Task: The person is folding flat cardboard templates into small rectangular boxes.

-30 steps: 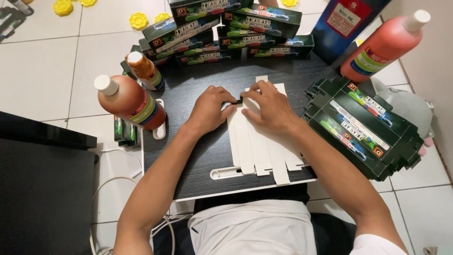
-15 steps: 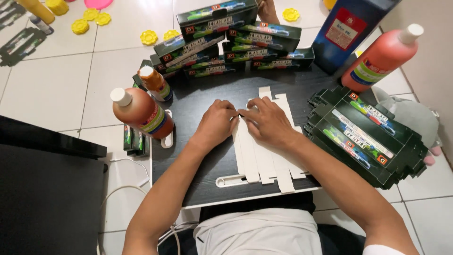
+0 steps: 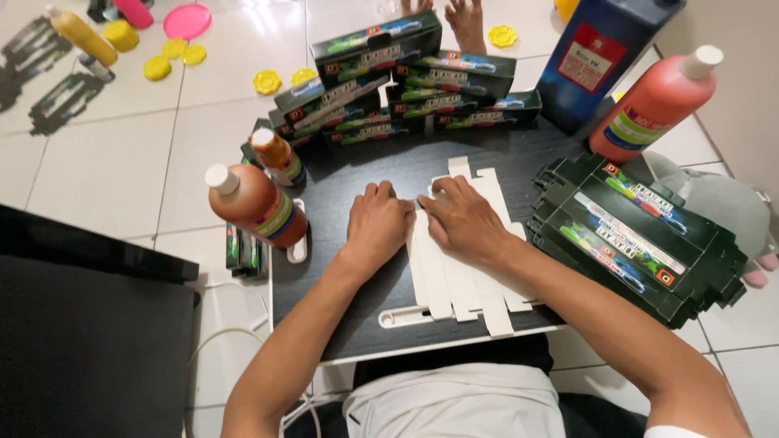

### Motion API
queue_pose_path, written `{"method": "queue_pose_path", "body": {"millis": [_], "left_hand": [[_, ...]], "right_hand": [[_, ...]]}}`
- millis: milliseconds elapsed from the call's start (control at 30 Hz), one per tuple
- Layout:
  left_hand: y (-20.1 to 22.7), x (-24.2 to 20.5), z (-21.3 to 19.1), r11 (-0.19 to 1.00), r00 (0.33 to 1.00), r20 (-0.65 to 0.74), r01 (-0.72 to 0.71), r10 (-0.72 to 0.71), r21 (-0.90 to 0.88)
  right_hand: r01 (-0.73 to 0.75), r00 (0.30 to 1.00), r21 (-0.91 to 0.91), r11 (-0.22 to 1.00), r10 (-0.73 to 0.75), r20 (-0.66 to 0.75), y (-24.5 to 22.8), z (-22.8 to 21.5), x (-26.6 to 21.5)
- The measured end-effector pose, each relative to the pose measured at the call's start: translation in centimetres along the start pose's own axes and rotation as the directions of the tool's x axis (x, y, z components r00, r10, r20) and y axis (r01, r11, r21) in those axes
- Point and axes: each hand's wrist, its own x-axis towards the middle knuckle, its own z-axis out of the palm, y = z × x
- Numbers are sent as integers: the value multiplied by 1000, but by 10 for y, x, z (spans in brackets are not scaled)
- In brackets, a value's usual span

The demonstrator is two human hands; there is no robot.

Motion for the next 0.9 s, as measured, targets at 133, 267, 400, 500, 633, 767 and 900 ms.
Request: {"method": "queue_pose_path", "body": {"millis": [133,267,400,500,633,767,900], "left_hand": [[2,-3,-1,1000,1000,-4,8,-8,-20],[-3,1,0,998,1000,-30,7,-9,-63],[-9,2,3,997,1000,-2,-5,4,-78],[-9,2,4,997,1000,9,4,-3,-78],[-6,0,-3,998,1000,16,1,0,-69],[-5,2,-3,998,1000,20,12,-11,-57],[-6,1,-2,998,999,35,19,-17,-65]], "right_hand": [[-16,1000,11,1000,17,-7,-1,4,-2],[-6,999,0,1000,6,-42,-2,-1,3],[20,997,41,999,-17,-70,0,-2,-1],[82,992,18,997,-79,-102,-1,-1,-1],[18,1000,22,1000,-18,-22,-8,-4,-1],[-45,999,56,997,46,-13,-3,4,-2],[-91,996,77,993,92,-11,3,17,-4]]}}
